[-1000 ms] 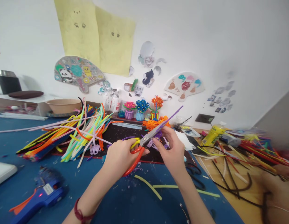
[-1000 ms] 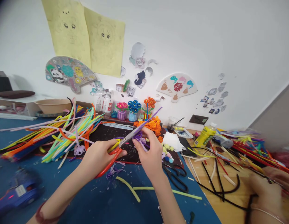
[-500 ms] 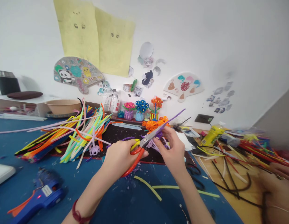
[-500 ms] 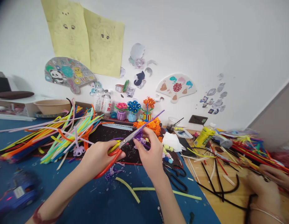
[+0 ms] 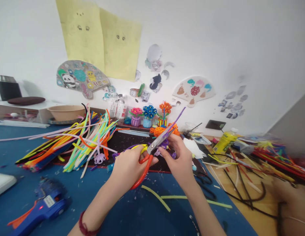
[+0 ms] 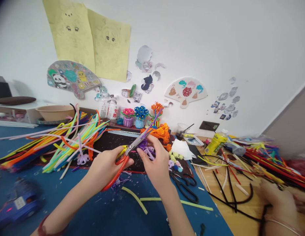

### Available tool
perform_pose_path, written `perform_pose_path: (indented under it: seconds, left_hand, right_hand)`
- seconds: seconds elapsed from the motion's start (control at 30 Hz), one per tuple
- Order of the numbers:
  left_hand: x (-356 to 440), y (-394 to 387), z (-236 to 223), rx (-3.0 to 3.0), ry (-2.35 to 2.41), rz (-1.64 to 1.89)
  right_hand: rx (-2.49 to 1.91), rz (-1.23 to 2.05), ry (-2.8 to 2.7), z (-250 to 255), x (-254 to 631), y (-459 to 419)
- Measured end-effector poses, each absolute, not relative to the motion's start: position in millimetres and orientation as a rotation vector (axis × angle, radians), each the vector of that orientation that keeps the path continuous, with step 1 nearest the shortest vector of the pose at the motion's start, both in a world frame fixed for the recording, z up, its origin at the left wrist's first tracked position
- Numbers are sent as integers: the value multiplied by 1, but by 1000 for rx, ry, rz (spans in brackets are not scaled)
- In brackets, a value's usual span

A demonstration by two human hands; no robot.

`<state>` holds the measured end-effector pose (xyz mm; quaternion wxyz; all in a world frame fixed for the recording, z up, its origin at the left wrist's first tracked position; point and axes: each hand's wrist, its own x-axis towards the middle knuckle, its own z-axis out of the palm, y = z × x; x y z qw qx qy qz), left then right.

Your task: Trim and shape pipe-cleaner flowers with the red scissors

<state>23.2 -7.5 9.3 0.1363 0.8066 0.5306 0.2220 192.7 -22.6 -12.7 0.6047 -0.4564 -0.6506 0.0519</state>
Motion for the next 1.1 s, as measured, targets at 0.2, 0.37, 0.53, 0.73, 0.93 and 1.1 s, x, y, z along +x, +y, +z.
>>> perform_pose_path:
  seconds: [0.2, 0.37, 0.53, 0.73, 0.93, 1.1]
  left_hand:
    - [24, -8, 6, 2372, 1526, 645]
    - [24, -8, 7, 2379, 1539, 591]
    - [25, -10, 7, 2389, 1546, 559]
    - [26, -12, 6, 2405, 1535, 520]
    - [27, -13, 5, 2418, 1509, 506]
    - [28, -11, 5, 2432, 1526, 490]
  right_hand:
    - [-1059, 131, -1509, -12, 192, -23]
    - [-1064, 126, -1508, -11, 191, -24]
    - [-1055, 119, -1514, -11, 191, -24]
    - [-1061, 104, -1525, -12, 191, -24]
    - [-1058, 106, -1539, -13, 190, -25]
    - [-1062, 108, -1549, -12, 190, -25]
